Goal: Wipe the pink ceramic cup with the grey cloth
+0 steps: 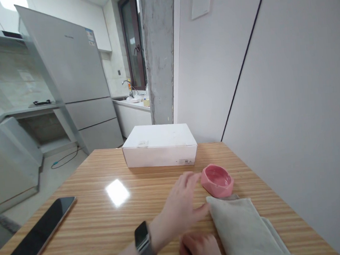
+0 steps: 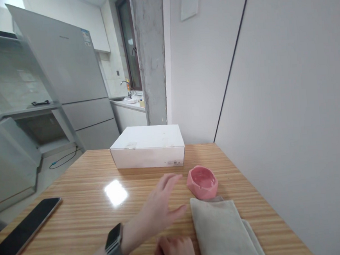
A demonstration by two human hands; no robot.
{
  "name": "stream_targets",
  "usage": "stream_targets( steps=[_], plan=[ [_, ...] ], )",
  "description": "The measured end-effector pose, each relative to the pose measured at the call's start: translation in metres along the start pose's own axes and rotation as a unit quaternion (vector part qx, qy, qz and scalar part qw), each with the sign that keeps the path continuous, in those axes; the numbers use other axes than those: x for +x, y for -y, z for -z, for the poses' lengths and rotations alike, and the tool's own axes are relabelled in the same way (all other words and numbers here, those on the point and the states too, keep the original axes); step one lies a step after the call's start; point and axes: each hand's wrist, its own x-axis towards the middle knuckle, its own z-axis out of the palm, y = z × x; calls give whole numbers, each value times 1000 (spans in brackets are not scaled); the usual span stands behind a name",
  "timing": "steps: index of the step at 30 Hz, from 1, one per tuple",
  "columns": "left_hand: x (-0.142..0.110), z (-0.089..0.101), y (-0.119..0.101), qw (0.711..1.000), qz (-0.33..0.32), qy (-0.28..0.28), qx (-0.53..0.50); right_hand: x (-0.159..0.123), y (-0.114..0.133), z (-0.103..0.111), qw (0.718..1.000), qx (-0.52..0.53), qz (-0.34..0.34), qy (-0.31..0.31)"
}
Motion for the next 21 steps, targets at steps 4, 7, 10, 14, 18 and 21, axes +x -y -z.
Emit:
stream_targets(
  steps=[4,7,10,14,18,21],
  plan=[
    [51,-40,15,991,51,21,-120,1,1,-1,998,-54,7,-13],
    [68,-72,27,984,83,28,-156,-1,0,-6,998,-67,6,-21],
    [73,-92,27,983,97,-8,-155,-3,0,-10,998,-63,3,-30],
    [69,-91,21,983,102,-49,-145,-3,3,-8,996,-68,-14,-52],
    [54,-55,26,982,81,-105,-137,-3,4,-5,997,-44,-12,-63],
    [33,-10,40,975,95,-149,-137,-4,3,-4,999,-18,-7,-50]
  ],
)
